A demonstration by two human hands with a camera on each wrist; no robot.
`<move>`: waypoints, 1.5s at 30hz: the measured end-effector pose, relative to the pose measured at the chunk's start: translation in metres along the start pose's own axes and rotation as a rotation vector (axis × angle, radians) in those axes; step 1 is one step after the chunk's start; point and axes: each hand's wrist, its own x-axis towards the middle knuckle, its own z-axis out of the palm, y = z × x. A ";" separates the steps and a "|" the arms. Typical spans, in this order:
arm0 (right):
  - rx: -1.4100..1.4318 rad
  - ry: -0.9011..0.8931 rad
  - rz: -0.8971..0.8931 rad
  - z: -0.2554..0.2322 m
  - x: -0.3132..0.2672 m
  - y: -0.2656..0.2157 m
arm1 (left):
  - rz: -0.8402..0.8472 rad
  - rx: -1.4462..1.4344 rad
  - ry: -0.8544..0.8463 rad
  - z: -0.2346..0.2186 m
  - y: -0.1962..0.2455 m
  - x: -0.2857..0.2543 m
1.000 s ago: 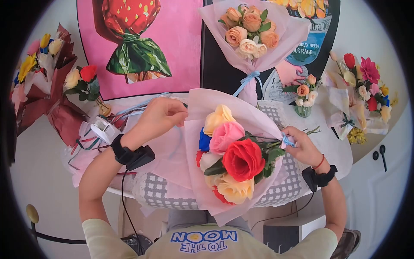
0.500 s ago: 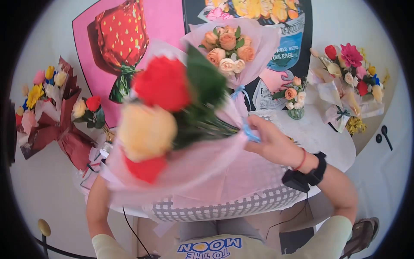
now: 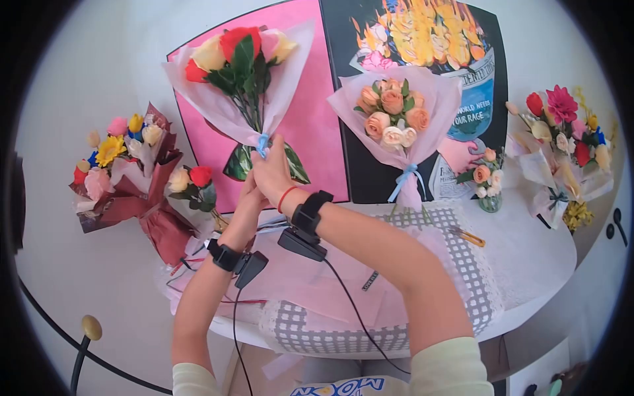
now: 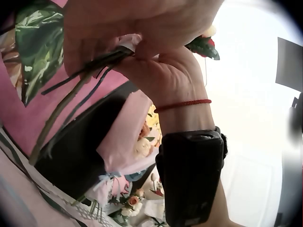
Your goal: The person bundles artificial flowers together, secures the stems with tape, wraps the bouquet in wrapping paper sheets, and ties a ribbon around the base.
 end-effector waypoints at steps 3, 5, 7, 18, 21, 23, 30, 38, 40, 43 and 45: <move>0.137 0.014 0.028 0.014 0.012 0.021 | -0.057 0.058 0.082 -0.020 -0.020 0.019; 0.071 0.057 -0.067 0.018 0.012 0.031 | -0.048 0.108 0.068 -0.030 -0.033 0.028; -0.079 0.091 -0.036 0.021 0.018 0.057 | -0.090 0.190 0.039 -0.038 -0.047 0.034; -0.240 -0.073 0.039 0.006 0.020 0.100 | -0.236 0.133 -0.008 -0.035 -0.082 0.033; -0.258 -0.097 0.016 0.005 0.019 0.100 | -0.210 0.119 0.000 -0.037 -0.085 0.034; -0.240 -0.122 0.012 0.002 0.015 0.096 | -0.186 0.115 0.016 -0.036 -0.085 0.032; -0.340 -0.115 -0.114 0.001 0.023 0.094 | -0.134 0.248 -0.078 -0.048 -0.087 0.041; -0.403 -0.205 -0.033 -0.005 0.025 0.109 | -0.258 0.376 -0.146 -0.059 -0.082 0.031; -0.332 -0.253 0.026 -0.010 0.024 0.105 | -0.239 0.445 -0.181 -0.059 -0.076 0.028; -0.272 -0.285 0.056 -0.015 0.023 0.103 | -0.257 0.388 -0.123 -0.056 -0.065 0.024; -0.239 -0.309 0.089 -0.018 0.023 0.104 | -0.256 0.399 -0.129 -0.059 -0.069 0.027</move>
